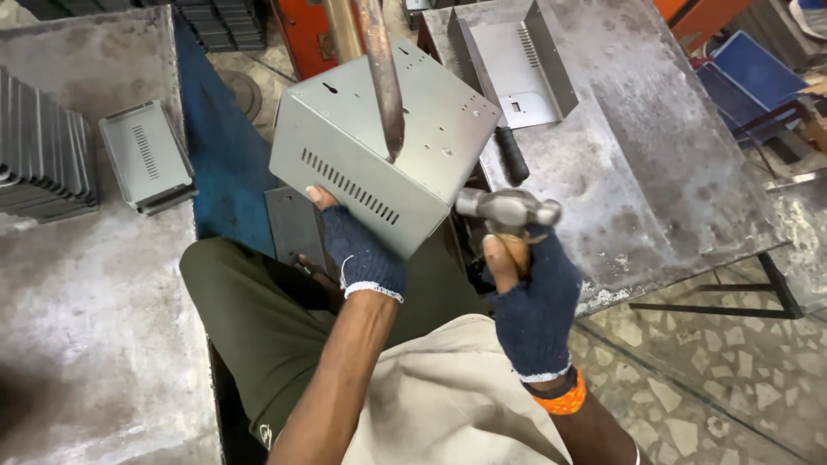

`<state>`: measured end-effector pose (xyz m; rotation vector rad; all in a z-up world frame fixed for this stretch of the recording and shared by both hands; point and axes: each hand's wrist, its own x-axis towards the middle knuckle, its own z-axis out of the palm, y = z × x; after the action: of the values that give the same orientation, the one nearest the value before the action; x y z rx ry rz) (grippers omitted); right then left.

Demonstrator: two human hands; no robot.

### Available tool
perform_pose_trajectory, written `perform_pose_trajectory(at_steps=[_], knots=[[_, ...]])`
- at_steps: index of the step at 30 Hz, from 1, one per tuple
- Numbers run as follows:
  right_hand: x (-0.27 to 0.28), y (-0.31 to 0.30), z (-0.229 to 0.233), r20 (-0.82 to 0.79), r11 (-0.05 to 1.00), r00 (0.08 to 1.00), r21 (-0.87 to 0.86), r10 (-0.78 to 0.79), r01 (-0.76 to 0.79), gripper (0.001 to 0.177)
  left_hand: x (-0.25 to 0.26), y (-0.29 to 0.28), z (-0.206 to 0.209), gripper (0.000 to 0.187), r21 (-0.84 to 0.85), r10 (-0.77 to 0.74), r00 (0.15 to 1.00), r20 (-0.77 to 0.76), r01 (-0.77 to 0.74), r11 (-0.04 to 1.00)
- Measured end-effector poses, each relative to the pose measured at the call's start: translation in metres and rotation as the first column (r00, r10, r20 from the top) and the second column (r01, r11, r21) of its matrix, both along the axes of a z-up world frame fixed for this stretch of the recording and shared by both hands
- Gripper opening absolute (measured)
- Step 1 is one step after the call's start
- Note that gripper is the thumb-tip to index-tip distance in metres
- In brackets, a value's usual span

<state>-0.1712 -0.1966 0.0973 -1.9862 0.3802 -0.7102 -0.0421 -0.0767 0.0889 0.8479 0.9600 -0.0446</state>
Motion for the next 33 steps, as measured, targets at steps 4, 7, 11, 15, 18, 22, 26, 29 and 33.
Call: perform_pose_trajectory(at_steps=[4,7,11,15,18,22,26,29,33], knots=[[0.005,-0.004,0.018,-0.092,0.997,0.994,-0.044,0.057,-0.062,0.015,-0.003,-0.002,0.007,0.086,-0.013,-0.028,0.999,-0.029,0.027,1.000],[0.015,-0.016,0.046,-0.157,0.972,0.979,-0.174,0.130,-0.157,0.015,-0.002,-0.002,0.018,0.088,-0.008,-0.038,0.999,-0.032,0.038,0.999],[0.021,-0.030,0.055,-0.240,0.896,0.955,-0.364,0.174,-0.255,0.019,-0.012,0.004,-0.052,0.101,-0.132,-0.054,0.897,0.438,0.124,0.983],[0.019,-0.014,0.027,-0.116,0.982,0.983,-0.109,0.139,-0.152,0.014,-0.001,-0.002,0.006,0.088,-0.013,0.002,1.000,-0.014,-0.003,1.000],[0.013,-0.009,0.013,-0.089,0.988,0.989,-0.092,0.114,-0.122,0.018,-0.001,-0.002,0.002,0.088,0.036,-0.064,0.998,0.004,0.063,0.997],[0.007,-0.003,-0.009,-0.006,0.998,1.000,0.053,0.018,-0.018,0.010,-0.009,-0.003,-0.026,0.089,-0.095,-0.027,0.984,0.177,0.045,0.994],[0.000,0.009,-0.018,0.068,0.994,0.993,0.059,-0.093,0.089,0.013,-0.014,-0.004,-0.048,0.100,-0.177,-0.009,0.929,0.369,0.080,0.981],[0.009,0.018,-0.019,0.071,0.999,0.997,0.026,-0.021,0.019,0.015,-0.017,-0.006,-0.047,0.102,-0.172,-0.024,0.915,0.404,0.101,0.980],[0.003,0.015,-0.071,0.185,0.994,0.977,-0.005,-0.110,0.113,0.013,-0.013,-0.008,-0.056,0.099,-0.224,0.004,0.898,0.440,0.106,0.969]])
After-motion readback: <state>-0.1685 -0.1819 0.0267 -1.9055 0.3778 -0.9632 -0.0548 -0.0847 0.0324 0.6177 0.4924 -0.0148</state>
